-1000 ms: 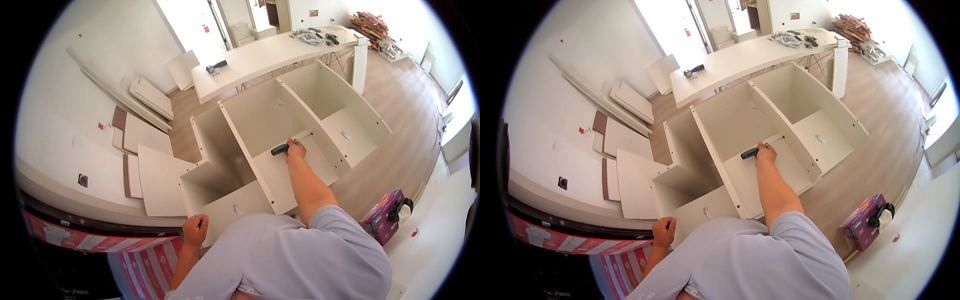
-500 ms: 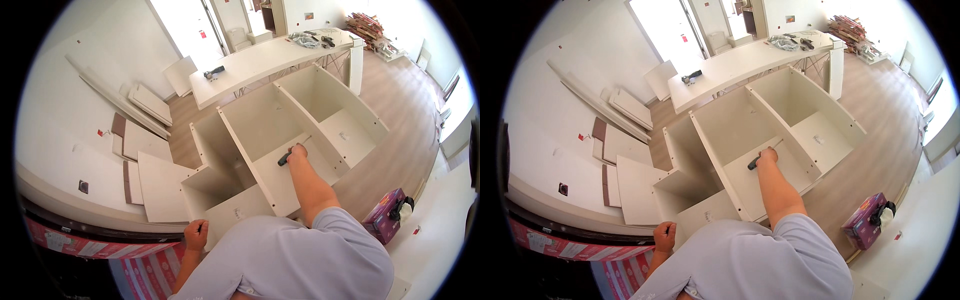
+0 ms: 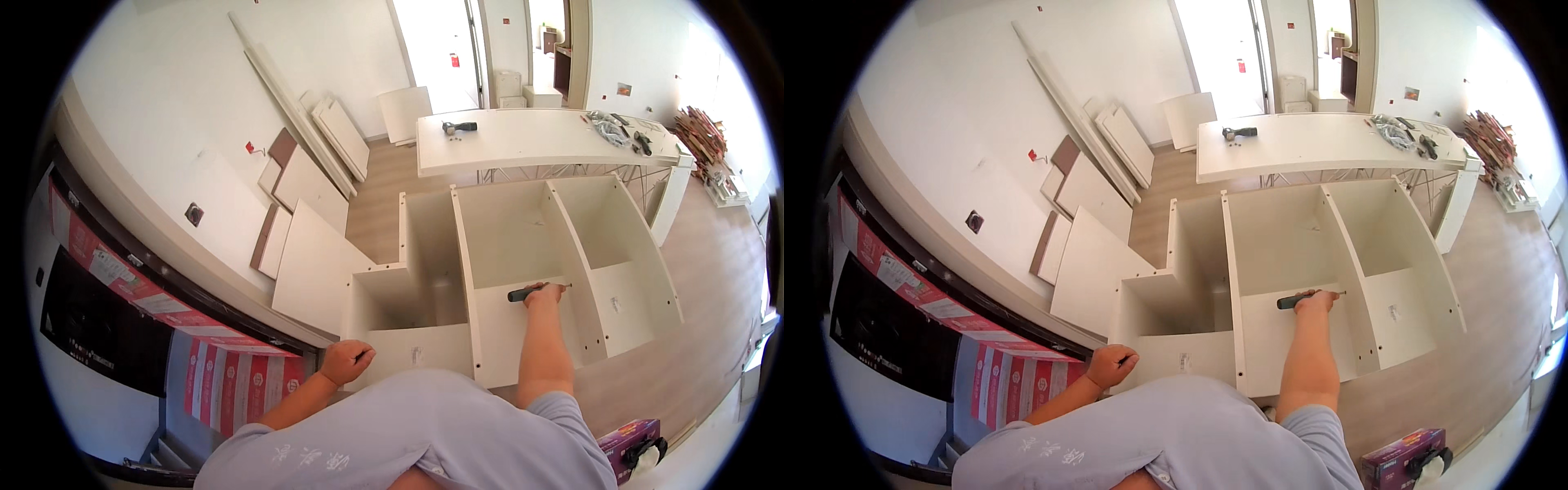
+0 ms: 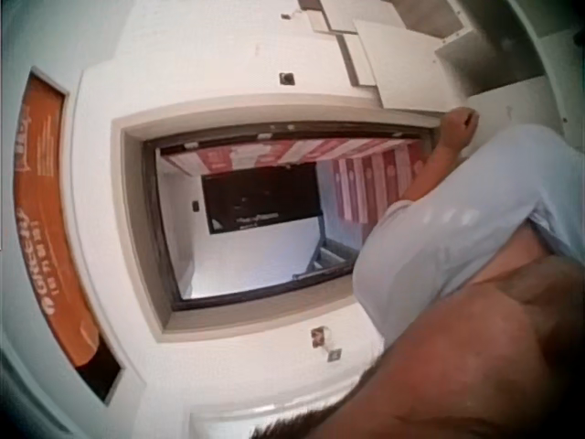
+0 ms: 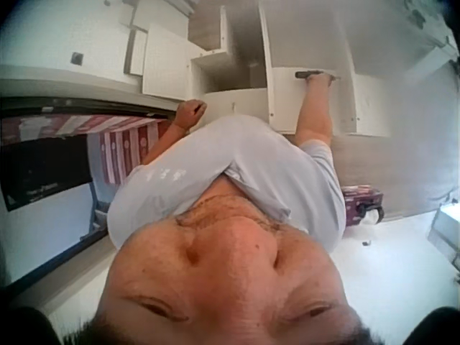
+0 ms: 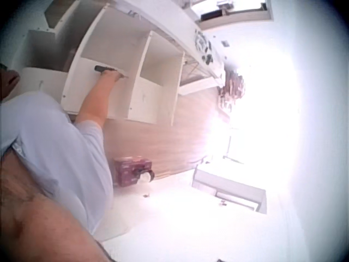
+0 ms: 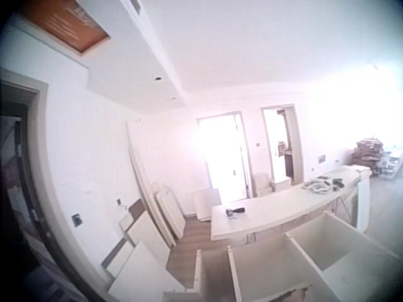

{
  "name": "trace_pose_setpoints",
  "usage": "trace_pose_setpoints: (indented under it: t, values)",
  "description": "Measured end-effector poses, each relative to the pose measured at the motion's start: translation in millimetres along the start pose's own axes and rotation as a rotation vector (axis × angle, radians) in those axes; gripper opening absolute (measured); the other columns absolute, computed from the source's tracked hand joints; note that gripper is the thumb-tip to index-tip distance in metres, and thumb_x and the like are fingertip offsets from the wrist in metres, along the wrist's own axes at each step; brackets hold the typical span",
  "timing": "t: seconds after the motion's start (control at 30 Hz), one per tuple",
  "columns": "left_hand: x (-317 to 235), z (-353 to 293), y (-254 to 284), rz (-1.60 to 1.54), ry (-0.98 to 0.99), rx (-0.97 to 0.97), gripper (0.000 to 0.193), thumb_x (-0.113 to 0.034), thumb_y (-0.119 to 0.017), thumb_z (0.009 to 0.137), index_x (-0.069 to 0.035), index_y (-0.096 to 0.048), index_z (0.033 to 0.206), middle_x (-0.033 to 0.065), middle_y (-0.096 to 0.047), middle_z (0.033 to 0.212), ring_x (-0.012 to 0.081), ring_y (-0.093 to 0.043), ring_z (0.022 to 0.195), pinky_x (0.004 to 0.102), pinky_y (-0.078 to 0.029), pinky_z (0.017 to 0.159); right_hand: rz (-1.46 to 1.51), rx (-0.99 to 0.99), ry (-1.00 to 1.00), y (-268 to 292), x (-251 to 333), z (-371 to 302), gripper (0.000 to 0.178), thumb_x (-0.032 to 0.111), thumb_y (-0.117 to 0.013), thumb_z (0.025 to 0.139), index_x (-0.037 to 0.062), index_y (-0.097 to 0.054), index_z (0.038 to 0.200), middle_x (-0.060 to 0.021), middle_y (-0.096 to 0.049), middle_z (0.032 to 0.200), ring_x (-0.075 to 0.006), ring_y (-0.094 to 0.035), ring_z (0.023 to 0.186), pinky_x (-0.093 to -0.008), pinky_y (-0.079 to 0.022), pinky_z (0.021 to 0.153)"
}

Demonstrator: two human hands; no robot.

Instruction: The person assembles furniture by using a screwdriver to tighten components on a white cabinet frame, moving a large wooden panel onto a table, and using a power drill to drive screws into the panel.

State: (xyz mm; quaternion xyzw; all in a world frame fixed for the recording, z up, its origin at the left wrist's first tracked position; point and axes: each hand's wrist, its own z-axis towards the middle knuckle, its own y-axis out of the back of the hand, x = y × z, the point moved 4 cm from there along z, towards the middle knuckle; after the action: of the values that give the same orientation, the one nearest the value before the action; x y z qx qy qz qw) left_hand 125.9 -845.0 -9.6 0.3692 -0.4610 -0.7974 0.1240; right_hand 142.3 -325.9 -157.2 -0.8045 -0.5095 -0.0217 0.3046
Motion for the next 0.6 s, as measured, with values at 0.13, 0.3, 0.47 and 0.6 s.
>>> trace_pose_setpoints:
  t: [0.13,0.3,0.47,0.6]
  values:
    - [0.3,-1.1,1.0,0.034,0.016,-0.005,0.016,-0.025,-0.073,0.091,-0.010,-0.075,0.085,0.0097,-0.075,0.084,0.0305,-0.072,0.077,0.0404,-0.057,0.068,0.119,0.138,0.040,-4.9,-9.1,-5.6,0.065,0.070,-0.022,0.106,0.0158,-0.037,0.074,0.0005,-0.039,0.059,-0.0155,-0.037,0.051,-0.0326,-0.036,0.051]
    - [6.8,-0.9,-2.3,0.011,0.020,-0.031,0.015,-0.020,-0.073,0.090,-0.006,-0.074,0.085,0.0121,-0.074,0.082,0.0306,-0.072,0.074,0.0396,-0.056,0.067,0.240,0.428,-0.040,0.3,-8.2,7.3,0.069,0.074,-0.021,0.105,0.0174,-0.036,0.068,0.0012,-0.036,0.057,-0.0154,-0.035,0.049,-0.0322,-0.035,0.050]
    - [-3.3,2.4,1.3,0.080,-0.024,0.000,0.013,-0.018,-0.074,0.088,-0.007,-0.073,0.082,0.0129,-0.071,0.079,0.0331,-0.069,0.071,0.0415,-0.054,0.065,0.424,0.754,-0.118,3.9,-15.9,24.2,0.073,0.079,-0.022,0.102,0.0171,-0.038,0.066,0.0023,-0.037,0.058,-0.0148,-0.036,0.050,-0.0312,-0.036,0.051]
    - [-0.1,4.8,-5.0,0.119,-0.057,0.032,0.013,-0.018,-0.074,0.088,-0.007,-0.073,0.082,0.0129,-0.071,0.078,0.0331,-0.069,0.071,0.0416,-0.054,0.064,0.511,0.842,-0.099,7.4,-18.5,46.1,0.073,0.079,-0.025,0.101,0.0170,-0.043,0.067,0.0011,-0.037,0.059,-0.0157,-0.037,0.052,-0.0320,-0.036,0.052]
